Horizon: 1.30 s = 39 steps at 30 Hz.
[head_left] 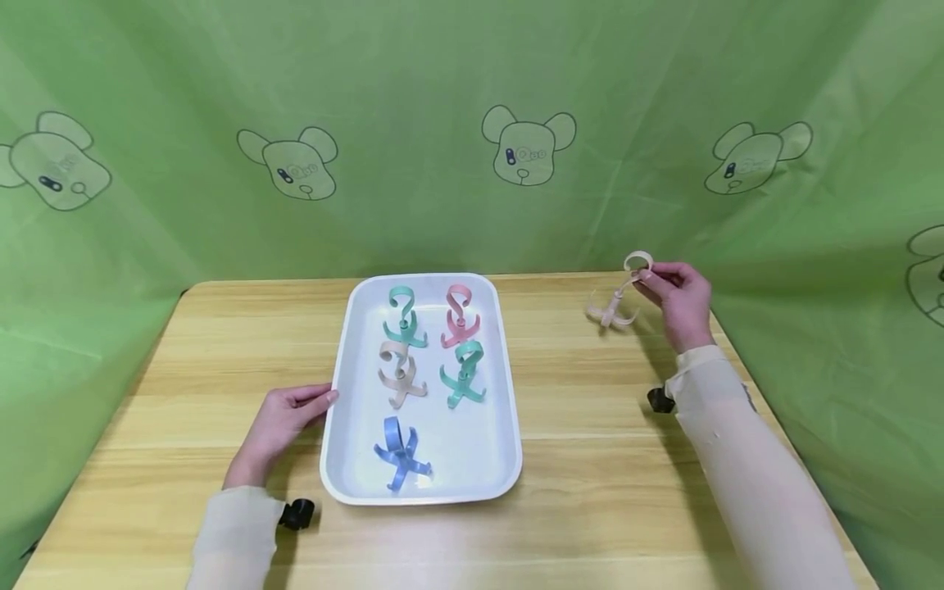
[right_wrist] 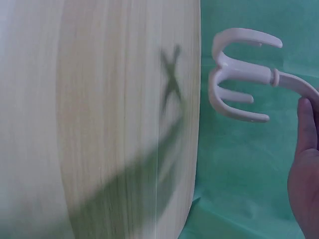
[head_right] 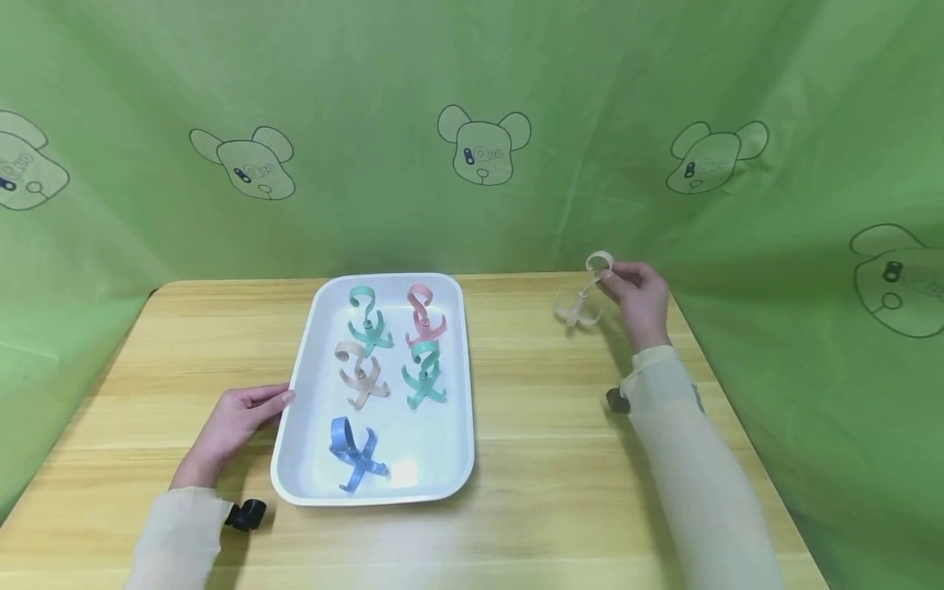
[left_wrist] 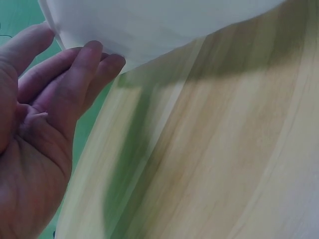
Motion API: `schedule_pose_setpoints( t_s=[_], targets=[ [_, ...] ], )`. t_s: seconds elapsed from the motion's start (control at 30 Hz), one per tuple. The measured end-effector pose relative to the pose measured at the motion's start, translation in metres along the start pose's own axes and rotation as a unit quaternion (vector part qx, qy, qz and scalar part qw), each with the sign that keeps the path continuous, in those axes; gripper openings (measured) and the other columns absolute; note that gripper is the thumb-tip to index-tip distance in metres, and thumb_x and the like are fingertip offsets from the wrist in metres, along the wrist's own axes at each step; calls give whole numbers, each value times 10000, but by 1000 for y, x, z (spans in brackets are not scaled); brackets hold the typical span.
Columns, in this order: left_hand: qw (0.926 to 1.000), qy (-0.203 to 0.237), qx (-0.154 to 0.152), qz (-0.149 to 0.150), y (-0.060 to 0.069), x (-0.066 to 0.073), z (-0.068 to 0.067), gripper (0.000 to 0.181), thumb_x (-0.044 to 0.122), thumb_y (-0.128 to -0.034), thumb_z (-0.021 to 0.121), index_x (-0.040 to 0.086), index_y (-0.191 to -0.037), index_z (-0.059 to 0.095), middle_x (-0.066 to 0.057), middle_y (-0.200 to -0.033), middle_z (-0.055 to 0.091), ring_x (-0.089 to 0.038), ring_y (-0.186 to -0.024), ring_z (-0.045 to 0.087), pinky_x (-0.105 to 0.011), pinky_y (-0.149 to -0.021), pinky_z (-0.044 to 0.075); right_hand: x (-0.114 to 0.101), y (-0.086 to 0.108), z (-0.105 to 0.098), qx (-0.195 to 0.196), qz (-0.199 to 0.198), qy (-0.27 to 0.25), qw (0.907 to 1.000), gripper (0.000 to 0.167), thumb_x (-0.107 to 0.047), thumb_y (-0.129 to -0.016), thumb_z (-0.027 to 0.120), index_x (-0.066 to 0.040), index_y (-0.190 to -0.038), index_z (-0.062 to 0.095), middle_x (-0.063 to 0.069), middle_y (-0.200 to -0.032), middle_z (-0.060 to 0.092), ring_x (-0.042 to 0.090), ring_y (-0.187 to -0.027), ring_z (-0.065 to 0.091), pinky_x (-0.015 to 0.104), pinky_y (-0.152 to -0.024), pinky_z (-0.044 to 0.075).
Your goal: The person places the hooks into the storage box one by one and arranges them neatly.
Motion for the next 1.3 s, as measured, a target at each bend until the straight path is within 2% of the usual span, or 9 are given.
schedule_pose_setpoints(
  t_s=[0.17,0.37,0.57,0.77,1.3],
  targets=[
    [9999,90,74,17,0,1,2,478,254,-930,716,-102,-1233,614,-238,-1164,655,-153,-915,689,-295,-796,595,-5,4,0,50,-276,-229,9993,228,139,-829,706,116,-1026,594,182,-1031,622,249,-908,687,351,-899,542],
    [9999,111,92,23,2,2,3,432,218,-937,707,-105,-1212,624,-239,-1129,668,-131,-863,690,-291,-767,602,-10,8,0,29,-339,-141,9993,204,156,-829,694,112,-1002,595,181,-1001,622,243,-884,691,348,-876,552],
    [9998,160,41,123,4,4,3,394,180,-957,678,-117,-1209,615,-269,-1145,648,-107,-864,685,-273,-764,600,-16,13,6,-53,-606,-113,9981,202,153,-814,713,116,-979,603,182,-976,633,234,-856,694,350,-855,562],
    [9996,283,-6,81,5,5,2,382,168,-959,674,-108,-1217,612,-275,-1157,638,-103,-859,685,-271,-760,600,-26,22,19,-239,-672,-74,9974,213,149,-815,714,110,-992,602,188,-992,630,244,-867,691,357,-855,561],
    [9993,333,-61,157,4,3,3,383,159,-968,661,-120,-1222,601,-283,-1155,636,-150,-880,697,-313,-772,603,-47,60,65,-879,-868,161,9922,201,123,-834,713,101,-1001,603,180,-968,635,235,-863,680,344,-829,574]
  ],
)
Point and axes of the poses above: each hand's wrist, its own y-axis away from the middle knuckle, its own z-axis out of the palm, x = y × z, the point moved 1 cm from there along -y, towards the middle knuckle
